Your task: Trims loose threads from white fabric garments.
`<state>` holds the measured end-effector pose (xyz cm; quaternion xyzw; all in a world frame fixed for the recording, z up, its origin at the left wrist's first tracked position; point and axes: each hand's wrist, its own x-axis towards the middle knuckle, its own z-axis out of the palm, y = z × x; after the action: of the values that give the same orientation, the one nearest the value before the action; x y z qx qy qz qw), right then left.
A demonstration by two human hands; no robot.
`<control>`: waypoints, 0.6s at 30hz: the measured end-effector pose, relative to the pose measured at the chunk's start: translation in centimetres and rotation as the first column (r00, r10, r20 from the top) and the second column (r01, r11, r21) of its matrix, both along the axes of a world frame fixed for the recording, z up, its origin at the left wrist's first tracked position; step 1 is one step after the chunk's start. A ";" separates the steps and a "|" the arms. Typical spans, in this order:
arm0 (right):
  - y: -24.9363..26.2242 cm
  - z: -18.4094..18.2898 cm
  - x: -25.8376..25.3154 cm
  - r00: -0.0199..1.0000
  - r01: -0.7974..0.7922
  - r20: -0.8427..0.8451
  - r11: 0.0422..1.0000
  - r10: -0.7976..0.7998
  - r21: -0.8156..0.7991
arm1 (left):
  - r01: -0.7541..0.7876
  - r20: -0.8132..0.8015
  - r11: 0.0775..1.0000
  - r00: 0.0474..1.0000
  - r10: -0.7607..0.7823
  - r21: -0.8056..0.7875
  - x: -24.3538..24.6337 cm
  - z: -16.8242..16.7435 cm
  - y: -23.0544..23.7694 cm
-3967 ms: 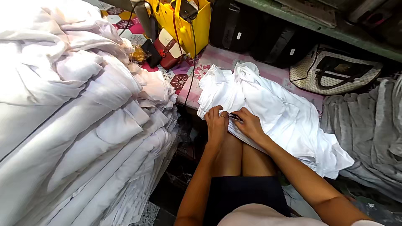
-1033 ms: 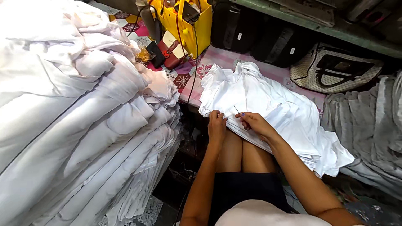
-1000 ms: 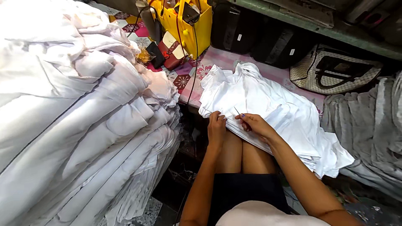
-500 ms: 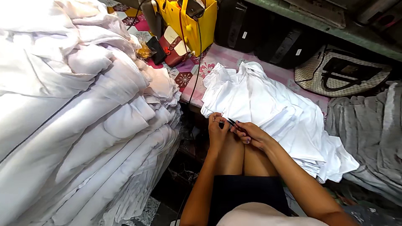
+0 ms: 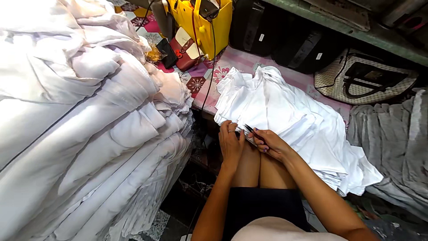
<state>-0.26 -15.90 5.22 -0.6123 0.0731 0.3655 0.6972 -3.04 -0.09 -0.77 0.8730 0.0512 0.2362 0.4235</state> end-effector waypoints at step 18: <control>1.3 -0.7 1.5 0.996 -0.058 -0.060 0.998 0.058 -0.006 | 0.110 -0.032 0.912 0.991 -0.134 -0.396 1.2 -1.0 0.8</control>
<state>1.26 -14.56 4.56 -0.6056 0.0778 0.4036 0.6814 -1.83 0.66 -1.80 0.7784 0.0553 0.1687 0.6022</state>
